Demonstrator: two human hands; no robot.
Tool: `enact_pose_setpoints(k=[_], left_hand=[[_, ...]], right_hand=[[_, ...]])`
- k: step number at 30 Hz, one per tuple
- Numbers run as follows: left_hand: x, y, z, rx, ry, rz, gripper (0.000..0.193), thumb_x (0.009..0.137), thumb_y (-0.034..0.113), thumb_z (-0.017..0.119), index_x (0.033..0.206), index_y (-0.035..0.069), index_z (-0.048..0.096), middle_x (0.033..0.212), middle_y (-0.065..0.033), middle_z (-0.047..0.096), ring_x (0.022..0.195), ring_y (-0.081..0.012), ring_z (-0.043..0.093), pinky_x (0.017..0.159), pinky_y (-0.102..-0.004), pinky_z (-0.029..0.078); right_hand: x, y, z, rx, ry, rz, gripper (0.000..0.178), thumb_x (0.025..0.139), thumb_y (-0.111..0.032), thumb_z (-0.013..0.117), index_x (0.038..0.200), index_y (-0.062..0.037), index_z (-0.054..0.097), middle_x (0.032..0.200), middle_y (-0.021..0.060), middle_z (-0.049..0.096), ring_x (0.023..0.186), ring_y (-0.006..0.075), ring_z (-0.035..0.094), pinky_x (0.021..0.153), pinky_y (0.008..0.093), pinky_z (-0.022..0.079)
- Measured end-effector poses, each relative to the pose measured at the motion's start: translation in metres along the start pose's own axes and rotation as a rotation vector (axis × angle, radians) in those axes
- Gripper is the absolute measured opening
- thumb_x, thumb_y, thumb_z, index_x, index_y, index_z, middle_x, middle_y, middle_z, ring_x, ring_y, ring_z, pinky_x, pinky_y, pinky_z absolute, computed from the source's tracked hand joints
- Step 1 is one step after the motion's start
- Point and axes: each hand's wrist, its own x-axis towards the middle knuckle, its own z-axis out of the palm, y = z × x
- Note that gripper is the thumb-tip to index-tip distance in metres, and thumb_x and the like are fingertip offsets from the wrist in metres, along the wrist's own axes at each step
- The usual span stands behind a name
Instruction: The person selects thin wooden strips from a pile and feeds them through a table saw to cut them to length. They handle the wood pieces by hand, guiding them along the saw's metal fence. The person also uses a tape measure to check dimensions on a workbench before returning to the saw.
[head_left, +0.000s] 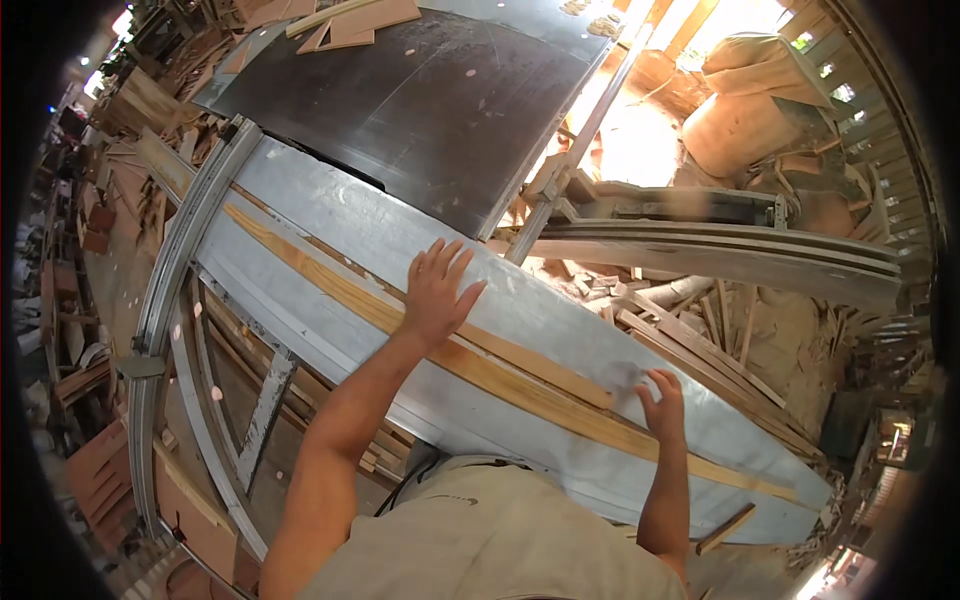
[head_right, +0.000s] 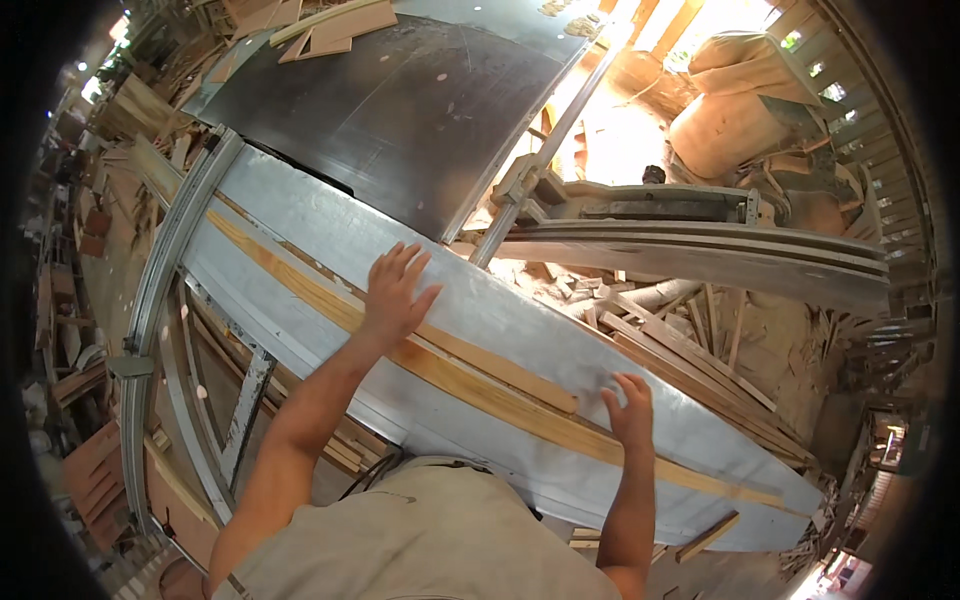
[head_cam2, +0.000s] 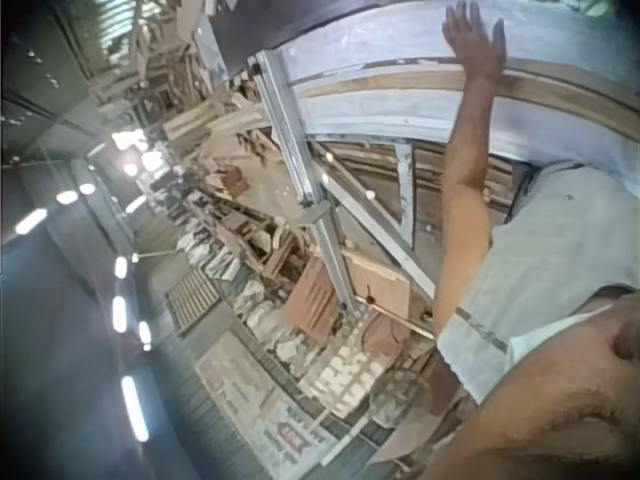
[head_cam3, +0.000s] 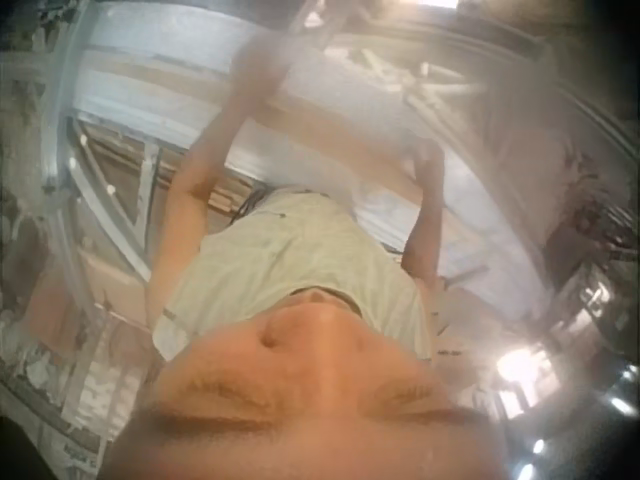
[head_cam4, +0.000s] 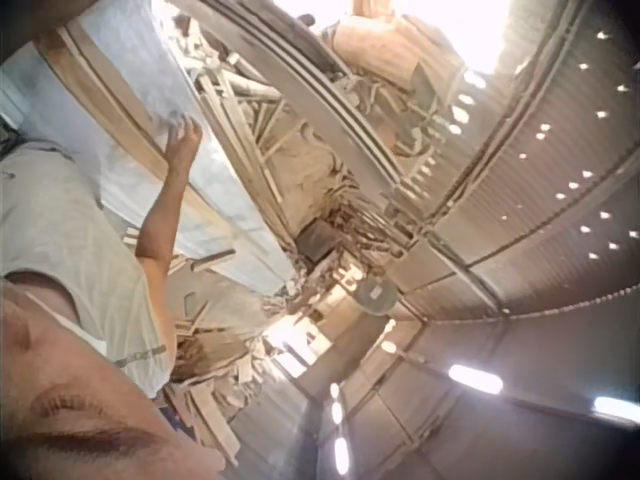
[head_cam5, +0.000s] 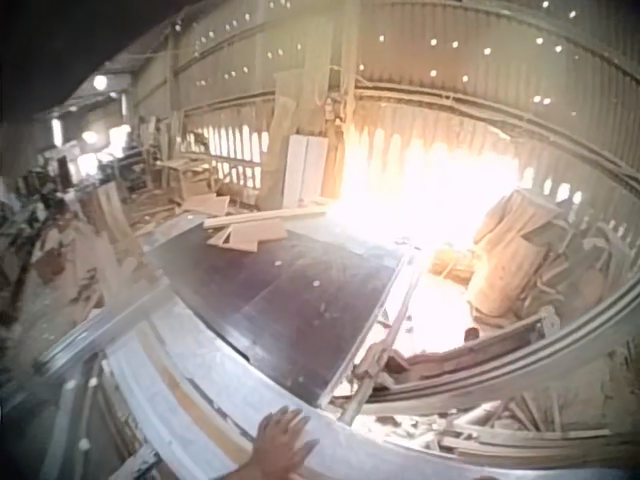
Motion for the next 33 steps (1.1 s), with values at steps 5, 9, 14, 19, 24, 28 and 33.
enact_pose_setpoints(k=[5,9,14,19,24,28,33], left_hand=[[0.033,-0.02,0.064,0.252,-0.33,-0.123,0.064,0.097,0.056,0.043,0.146,0.015,0.044,0.158,-0.0106,0.03,0.146,-0.0369,0.021,0.116,-0.061,0.013],[0.086,-0.022,0.085,0.327,-0.339,-0.005,0.062,0.097,0.055,0.043,0.147,0.018,0.043,0.159,-0.0108,0.029,0.147,-0.0385,0.02,0.115,-0.0622,0.012],[0.239,-0.038,0.13,0.147,-0.286,-0.12,0.064,0.093,0.059,0.046,0.145,0.021,0.046,0.158,-0.0133,0.029,0.144,-0.0376,0.027,0.113,-0.0614,0.017],[0.267,0.045,0.09,-0.406,0.1,0.047,0.043,0.084,0.034,0.069,0.115,0.005,0.062,0.106,-0.0166,0.061,0.107,-0.0388,0.055,0.09,-0.0459,0.045],[0.126,0.075,0.066,-0.785,-0.065,0.365,0.048,0.082,0.028,0.077,0.126,0.018,0.061,0.139,-0.0124,0.05,0.13,-0.0328,0.047,0.107,-0.0453,0.041],[0.074,0.093,0.027,-0.805,-0.162,0.416,0.044,0.081,0.029,0.077,0.12,0.015,0.061,0.138,-0.014,0.049,0.131,-0.0343,0.046,0.108,-0.0457,0.042],[0.131,0.151,-0.007,-0.575,0.122,0.746,0.035,0.074,0.027,0.076,0.101,0.01,0.066,0.133,-0.0112,0.053,0.132,-0.031,0.045,0.114,-0.0474,0.037]], right_hand=[[-0.018,0.054,-0.052,0.127,0.183,0.33,0.031,0.09,-0.016,0.07,0.116,-0.0004,0.065,0.12,0.0157,0.063,0.112,0.0272,0.059,0.092,0.0359,0.048],[-0.027,0.092,-0.068,0.207,0.285,0.401,0.034,0.094,-0.018,0.065,0.122,-0.0002,0.062,0.121,0.0133,0.063,0.111,0.0238,0.06,0.091,0.0333,0.048],[0.074,0.084,-0.124,0.799,0.505,-0.008,0.066,0.1,-0.05,0.048,0.138,0.004,0.048,0.134,0.0138,0.056,0.121,0.0244,0.055,0.101,0.0402,0.045],[0.183,-0.011,-0.211,1.238,0.767,-0.247,0.093,0.086,-0.073,0.051,0.145,-0.0011,0.041,0.144,0.0158,0.049,0.133,0.0325,0.046,0.114,0.0499,0.034],[0.206,-0.069,-0.224,1.258,1.112,-0.181,0.086,0.082,-0.07,0.059,0.148,-0.0157,0.041,0.149,0.0118,0.043,0.138,0.0345,0.041,0.115,0.0566,0.032],[0.205,-0.116,-0.234,1.132,1.04,-0.206,0.079,0.085,-0.061,0.062,0.148,-0.0203,0.041,0.15,0.0105,0.042,0.137,0.0349,0.041,0.112,0.0595,0.035],[0.296,-0.243,-0.235,0.286,0.87,-0.599,0.059,0.079,-0.017,0.076,0.131,-0.0015,0.052,0.127,0.0155,0.058,0.115,0.0293,0.058,0.099,0.042,0.051]])
